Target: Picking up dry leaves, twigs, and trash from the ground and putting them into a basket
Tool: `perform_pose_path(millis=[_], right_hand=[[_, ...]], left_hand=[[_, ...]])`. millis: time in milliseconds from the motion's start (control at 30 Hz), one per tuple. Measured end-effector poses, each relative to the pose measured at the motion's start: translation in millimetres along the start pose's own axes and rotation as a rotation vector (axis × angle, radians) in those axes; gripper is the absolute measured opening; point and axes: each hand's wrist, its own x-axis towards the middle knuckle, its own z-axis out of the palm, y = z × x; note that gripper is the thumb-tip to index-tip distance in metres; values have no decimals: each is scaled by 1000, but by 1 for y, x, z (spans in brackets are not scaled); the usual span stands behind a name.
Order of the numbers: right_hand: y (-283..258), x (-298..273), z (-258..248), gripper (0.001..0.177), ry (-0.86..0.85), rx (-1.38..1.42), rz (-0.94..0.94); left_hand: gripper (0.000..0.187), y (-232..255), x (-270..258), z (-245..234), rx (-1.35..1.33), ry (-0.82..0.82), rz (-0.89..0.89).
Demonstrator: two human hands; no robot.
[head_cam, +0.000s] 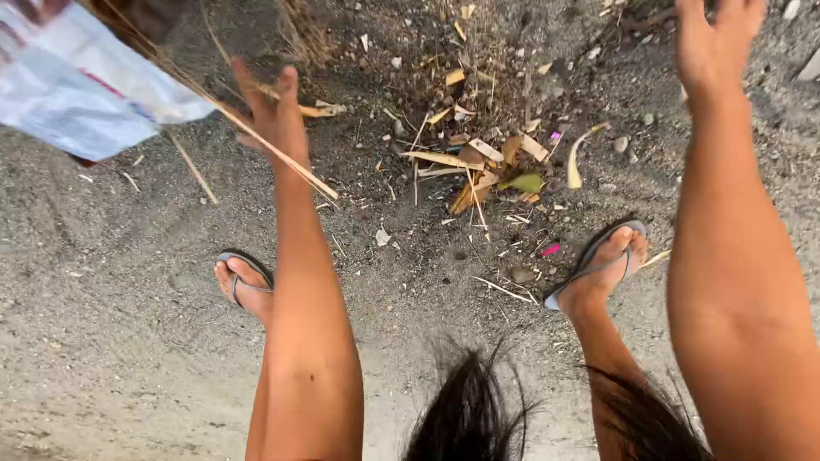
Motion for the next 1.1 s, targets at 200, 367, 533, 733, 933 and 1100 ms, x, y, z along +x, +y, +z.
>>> perform_pose_path(millis=[200, 367, 533, 733, 933, 1100], right_hand=[[-162, -106, 128, 88, -223, 70, 491], [-285, -146, 16, 75, -462, 638, 665], [-79, -275, 30, 41, 124, 455, 297], [-25, -285, 134, 71, 233, 563, 1040], [-274, -196, 72, 93, 52, 1483, 1062], [-322, -224, -37, 71, -29, 618, 675]], left_hand=[[86, 75, -129, 106, -9, -253, -207], [98, 113, -184, 54, -95, -592, -232], [77, 0, -191, -21, -264, -314, -120], [116, -115, -186, 1, -433, 192, -936], [120, 55, -200, 8, -1085, -531, -647], [95, 92, -220, -121, -489, -567, -314]])
